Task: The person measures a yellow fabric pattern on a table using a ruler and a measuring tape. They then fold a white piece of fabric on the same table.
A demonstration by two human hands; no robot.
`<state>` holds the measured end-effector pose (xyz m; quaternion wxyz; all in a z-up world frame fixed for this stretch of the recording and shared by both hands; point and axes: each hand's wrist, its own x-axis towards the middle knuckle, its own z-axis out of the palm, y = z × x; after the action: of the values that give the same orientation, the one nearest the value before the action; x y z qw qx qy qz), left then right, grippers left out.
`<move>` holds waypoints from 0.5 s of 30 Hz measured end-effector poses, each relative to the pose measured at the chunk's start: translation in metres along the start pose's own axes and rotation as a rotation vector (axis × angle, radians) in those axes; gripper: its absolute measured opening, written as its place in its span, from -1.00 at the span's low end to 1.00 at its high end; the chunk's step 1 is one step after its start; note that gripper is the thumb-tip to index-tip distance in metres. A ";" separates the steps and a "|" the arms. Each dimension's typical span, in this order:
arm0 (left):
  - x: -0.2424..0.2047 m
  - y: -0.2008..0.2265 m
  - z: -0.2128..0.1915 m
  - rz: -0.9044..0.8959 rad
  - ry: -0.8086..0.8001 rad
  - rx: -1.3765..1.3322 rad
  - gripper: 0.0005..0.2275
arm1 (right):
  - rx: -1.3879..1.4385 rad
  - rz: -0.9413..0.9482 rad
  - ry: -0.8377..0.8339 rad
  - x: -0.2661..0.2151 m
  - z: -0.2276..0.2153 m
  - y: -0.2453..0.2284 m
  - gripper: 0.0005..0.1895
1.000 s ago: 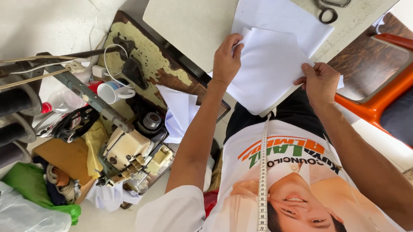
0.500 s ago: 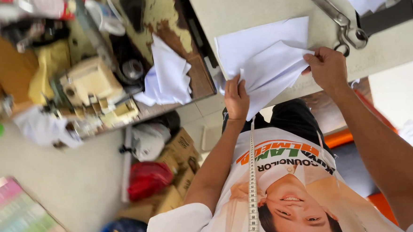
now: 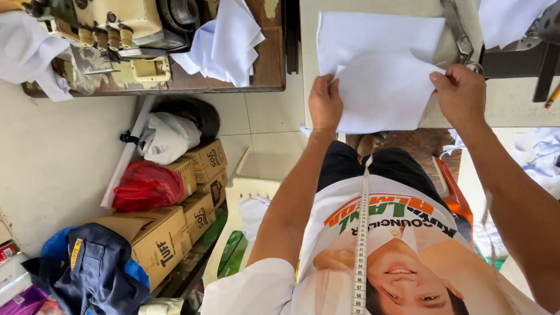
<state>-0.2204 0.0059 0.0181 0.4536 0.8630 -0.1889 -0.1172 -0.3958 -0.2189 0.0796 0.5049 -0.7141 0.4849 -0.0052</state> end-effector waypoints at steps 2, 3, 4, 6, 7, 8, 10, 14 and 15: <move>0.006 0.013 -0.008 -0.054 -0.016 -0.015 -0.86 | 0.028 -0.031 0.021 -0.003 -0.007 0.004 -0.83; 0.005 0.024 -0.018 -0.151 -0.048 -0.076 -0.86 | 0.139 -0.067 0.047 -0.007 -0.012 0.003 -0.88; 0.008 0.035 -0.032 -0.245 -0.067 -0.134 -0.87 | 0.253 -0.112 0.064 -0.006 -0.013 -0.002 -0.92; 0.003 0.056 -0.055 -0.377 -0.103 -0.221 -0.86 | 0.347 -0.155 0.061 -0.015 -0.019 0.002 -0.93; 0.000 0.066 -0.069 -0.506 -0.148 -0.312 -0.84 | 0.440 -0.189 0.067 -0.020 -0.020 0.004 -0.90; -0.007 0.070 -0.076 -0.507 -0.133 -0.313 -0.84 | 0.440 -0.197 0.054 -0.028 -0.026 -0.002 -0.90; -0.014 0.079 -0.089 -0.452 -0.240 -0.400 -0.77 | 0.407 -0.292 0.077 -0.042 -0.037 -0.016 -0.86; -0.021 0.130 -0.120 -0.394 -0.226 -0.487 -0.62 | 0.454 -0.323 0.118 -0.050 -0.058 -0.024 -0.88; -0.022 0.138 -0.124 -0.393 -0.197 -0.513 -0.64 | 0.435 -0.358 0.150 -0.049 -0.064 -0.024 -0.86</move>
<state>-0.2240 0.0354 0.2022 0.6043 0.7253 -0.0263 -0.3287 -0.4369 -0.2296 0.1523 0.6001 -0.6608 0.3744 -0.2510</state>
